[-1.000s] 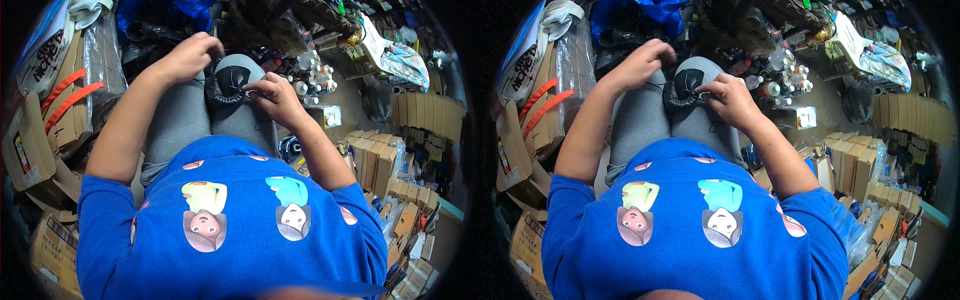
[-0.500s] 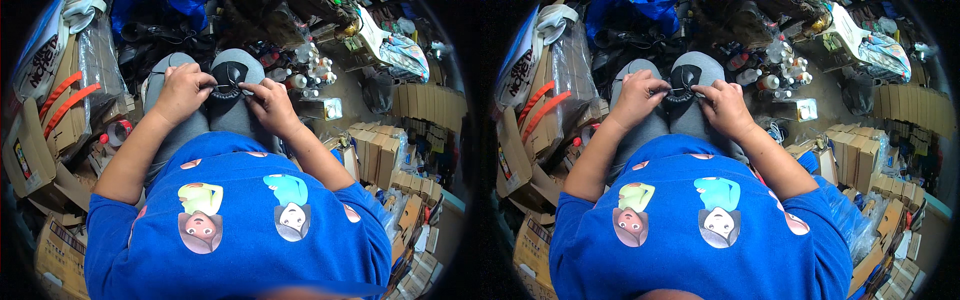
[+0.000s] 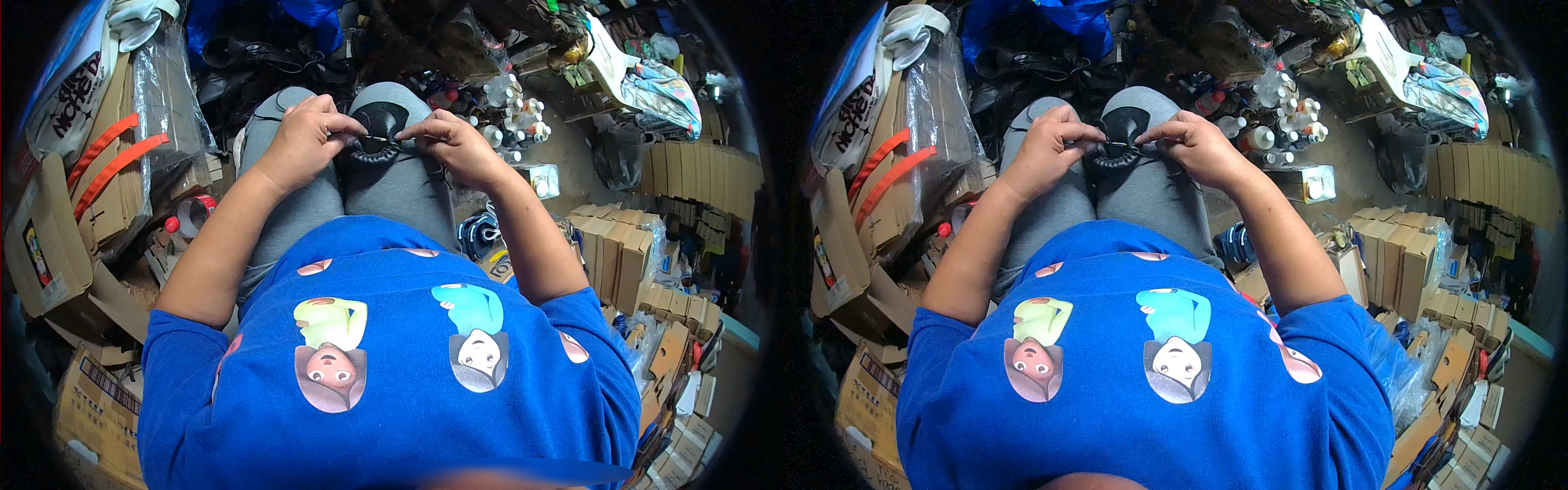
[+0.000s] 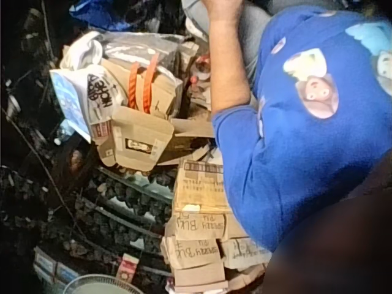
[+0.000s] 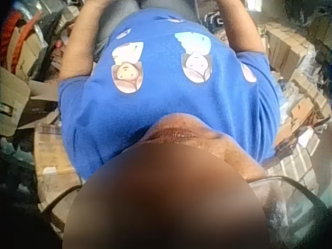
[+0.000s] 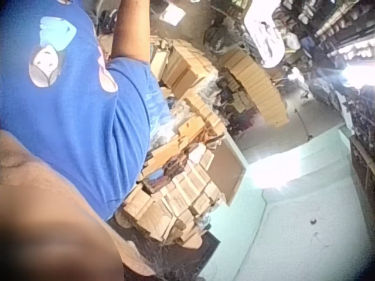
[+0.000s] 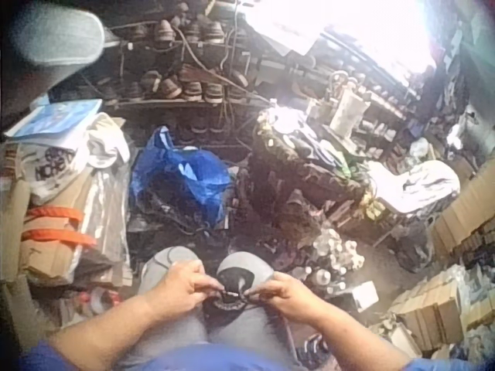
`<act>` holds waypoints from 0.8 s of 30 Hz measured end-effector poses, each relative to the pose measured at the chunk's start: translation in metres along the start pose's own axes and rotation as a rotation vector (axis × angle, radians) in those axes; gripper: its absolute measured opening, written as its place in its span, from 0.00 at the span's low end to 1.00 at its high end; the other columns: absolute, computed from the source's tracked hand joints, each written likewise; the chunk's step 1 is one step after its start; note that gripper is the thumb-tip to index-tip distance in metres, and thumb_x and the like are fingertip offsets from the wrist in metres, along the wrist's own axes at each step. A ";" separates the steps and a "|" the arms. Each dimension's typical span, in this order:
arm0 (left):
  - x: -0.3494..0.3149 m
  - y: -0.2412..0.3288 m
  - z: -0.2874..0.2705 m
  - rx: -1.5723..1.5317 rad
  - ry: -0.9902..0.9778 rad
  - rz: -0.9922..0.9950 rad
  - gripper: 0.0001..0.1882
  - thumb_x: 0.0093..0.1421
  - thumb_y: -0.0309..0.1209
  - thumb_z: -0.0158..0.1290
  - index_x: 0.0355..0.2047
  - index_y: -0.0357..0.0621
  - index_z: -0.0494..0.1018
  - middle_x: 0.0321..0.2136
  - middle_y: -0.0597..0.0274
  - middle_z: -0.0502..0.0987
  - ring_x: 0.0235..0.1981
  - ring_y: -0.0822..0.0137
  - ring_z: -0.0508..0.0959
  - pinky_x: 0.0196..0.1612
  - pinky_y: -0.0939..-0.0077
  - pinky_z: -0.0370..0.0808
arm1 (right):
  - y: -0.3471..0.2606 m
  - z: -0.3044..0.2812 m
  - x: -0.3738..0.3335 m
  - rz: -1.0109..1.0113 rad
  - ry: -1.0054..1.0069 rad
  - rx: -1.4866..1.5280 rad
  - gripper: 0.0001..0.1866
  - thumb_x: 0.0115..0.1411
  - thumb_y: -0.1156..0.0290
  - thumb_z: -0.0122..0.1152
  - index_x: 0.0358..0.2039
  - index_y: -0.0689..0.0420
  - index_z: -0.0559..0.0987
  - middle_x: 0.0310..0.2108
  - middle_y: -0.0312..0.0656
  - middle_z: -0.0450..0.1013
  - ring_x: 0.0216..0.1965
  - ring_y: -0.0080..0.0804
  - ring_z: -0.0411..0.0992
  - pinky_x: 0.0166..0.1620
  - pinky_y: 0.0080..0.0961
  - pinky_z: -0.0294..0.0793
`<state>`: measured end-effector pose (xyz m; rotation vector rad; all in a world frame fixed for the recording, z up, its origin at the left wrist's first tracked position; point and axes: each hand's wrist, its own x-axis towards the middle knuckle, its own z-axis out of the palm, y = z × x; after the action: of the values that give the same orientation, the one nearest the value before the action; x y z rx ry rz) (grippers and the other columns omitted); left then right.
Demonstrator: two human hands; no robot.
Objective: The person is manually stitching or lacing together parts of a black shoe.
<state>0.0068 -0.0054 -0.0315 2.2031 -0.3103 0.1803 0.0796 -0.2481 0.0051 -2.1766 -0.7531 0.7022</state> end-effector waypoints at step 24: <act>0.022 -0.001 0.004 -0.073 -0.199 0.023 0.10 0.46 0.20 0.58 0.30 0.47 0.80 0.22 0.62 0.70 0.29 0.62 0.70 0.34 0.72 0.68 | 0.015 -0.004 0.013 -0.013 -0.146 0.155 0.16 0.52 0.75 0.60 0.42 0.45 0.82 0.29 0.35 0.68 0.34 0.24 0.66 0.41 0.21 0.68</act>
<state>0.0281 -0.0117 -0.0298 2.1488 -0.4457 -0.0374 0.0960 -0.2492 -0.0072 -1.9947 -0.7603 0.8910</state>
